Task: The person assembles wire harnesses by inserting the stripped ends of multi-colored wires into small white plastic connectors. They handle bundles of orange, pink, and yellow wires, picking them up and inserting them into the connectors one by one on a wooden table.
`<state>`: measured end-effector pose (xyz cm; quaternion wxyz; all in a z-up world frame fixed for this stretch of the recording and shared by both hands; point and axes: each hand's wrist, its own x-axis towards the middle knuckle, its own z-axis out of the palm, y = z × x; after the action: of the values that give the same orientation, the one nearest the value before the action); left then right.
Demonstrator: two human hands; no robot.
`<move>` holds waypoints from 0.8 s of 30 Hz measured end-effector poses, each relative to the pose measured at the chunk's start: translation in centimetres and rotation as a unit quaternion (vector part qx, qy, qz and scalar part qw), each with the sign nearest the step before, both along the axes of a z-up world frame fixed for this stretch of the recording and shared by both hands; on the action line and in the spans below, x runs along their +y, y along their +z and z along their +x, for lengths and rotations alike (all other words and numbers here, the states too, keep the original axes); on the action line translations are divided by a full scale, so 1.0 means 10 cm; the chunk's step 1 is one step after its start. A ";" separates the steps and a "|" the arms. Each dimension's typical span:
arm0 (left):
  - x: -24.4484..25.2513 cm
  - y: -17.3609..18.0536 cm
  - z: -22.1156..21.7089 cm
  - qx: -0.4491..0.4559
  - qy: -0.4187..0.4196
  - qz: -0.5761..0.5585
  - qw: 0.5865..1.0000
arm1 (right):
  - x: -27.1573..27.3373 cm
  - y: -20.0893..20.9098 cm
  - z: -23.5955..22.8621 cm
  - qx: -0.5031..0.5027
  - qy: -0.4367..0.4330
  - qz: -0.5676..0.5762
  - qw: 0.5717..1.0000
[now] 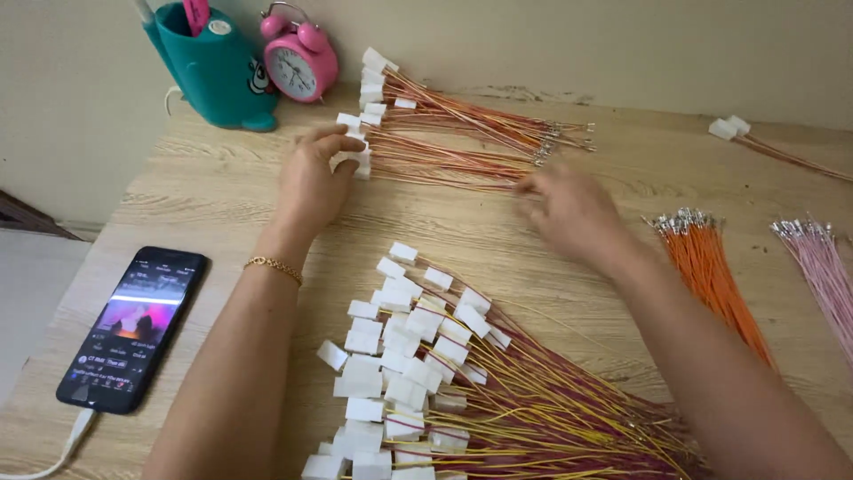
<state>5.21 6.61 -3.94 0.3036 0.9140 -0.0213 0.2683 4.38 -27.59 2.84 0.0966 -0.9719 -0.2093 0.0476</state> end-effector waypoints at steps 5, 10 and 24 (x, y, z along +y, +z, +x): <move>-0.39 0.22 -0.33 0.041 -0.094 -0.045 0.994 | 0.29 0.28 -0.61 0.161 0.036 0.104 0.981; -0.70 0.58 -0.84 0.211 -0.200 -0.059 0.955 | 0.43 0.17 -0.68 0.188 0.042 0.041 0.980; -0.67 0.64 -0.92 0.244 -0.271 -0.368 0.855 | 0.16 0.29 -0.76 0.230 -0.039 0.461 0.856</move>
<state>-3.94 -0.11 2.48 0.6740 0.7297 -0.0927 -0.0683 -3.19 -25.94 5.75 0.5804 -0.7850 -0.1413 0.1638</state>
